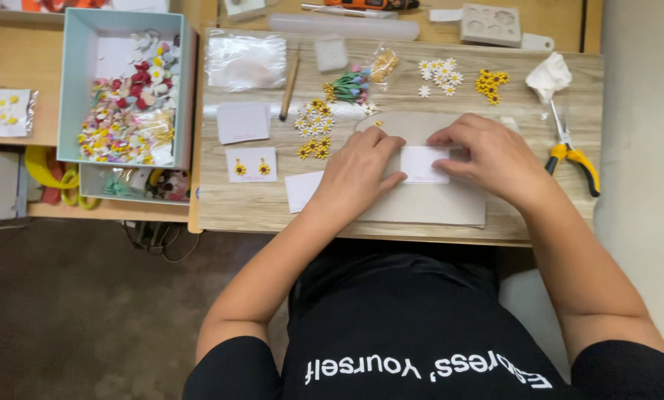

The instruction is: The person assembles flower-shaped earrings by hand. They pick up small flower charms and earring posts, attach the charms to the posts, and place the finished earrings onto small white display cards. The person repeats this process for multiple pairs of earrings.

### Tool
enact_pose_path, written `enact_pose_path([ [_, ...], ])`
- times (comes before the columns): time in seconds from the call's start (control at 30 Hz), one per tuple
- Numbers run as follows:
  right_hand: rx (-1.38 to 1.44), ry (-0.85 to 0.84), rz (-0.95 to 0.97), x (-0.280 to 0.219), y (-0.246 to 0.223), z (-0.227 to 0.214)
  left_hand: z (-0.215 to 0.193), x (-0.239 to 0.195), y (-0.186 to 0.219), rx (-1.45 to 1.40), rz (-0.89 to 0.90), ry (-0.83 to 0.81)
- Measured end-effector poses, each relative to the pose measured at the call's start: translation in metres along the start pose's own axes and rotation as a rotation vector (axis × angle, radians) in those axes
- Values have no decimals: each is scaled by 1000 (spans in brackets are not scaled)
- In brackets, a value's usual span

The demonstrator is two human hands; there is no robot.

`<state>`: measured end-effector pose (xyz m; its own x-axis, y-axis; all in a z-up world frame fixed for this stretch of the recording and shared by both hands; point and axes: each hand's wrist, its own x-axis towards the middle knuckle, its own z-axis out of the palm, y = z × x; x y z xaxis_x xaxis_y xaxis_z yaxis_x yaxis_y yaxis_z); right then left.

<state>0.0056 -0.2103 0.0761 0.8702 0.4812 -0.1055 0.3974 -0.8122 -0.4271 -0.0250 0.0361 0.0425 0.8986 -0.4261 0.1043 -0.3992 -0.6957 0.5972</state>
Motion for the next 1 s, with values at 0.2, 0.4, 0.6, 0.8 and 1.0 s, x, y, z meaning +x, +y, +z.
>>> enact_pose_path([
  [0.2,-67,-20,80,-14,9,8,10,14,18,99,63,-30],
  [0.4,-100,-24,87,-18,3,9,11,15,22,144,69,-49],
  [0.6,-121,18,45,-24,-5,7,12,12,24,185,83,-42],
  [0.8,-130,58,10,-23,2,18,15,8,24,224,91,-16],
  [1.0,-6,72,12,-25,1,20,15,6,29,216,67,-10],
])
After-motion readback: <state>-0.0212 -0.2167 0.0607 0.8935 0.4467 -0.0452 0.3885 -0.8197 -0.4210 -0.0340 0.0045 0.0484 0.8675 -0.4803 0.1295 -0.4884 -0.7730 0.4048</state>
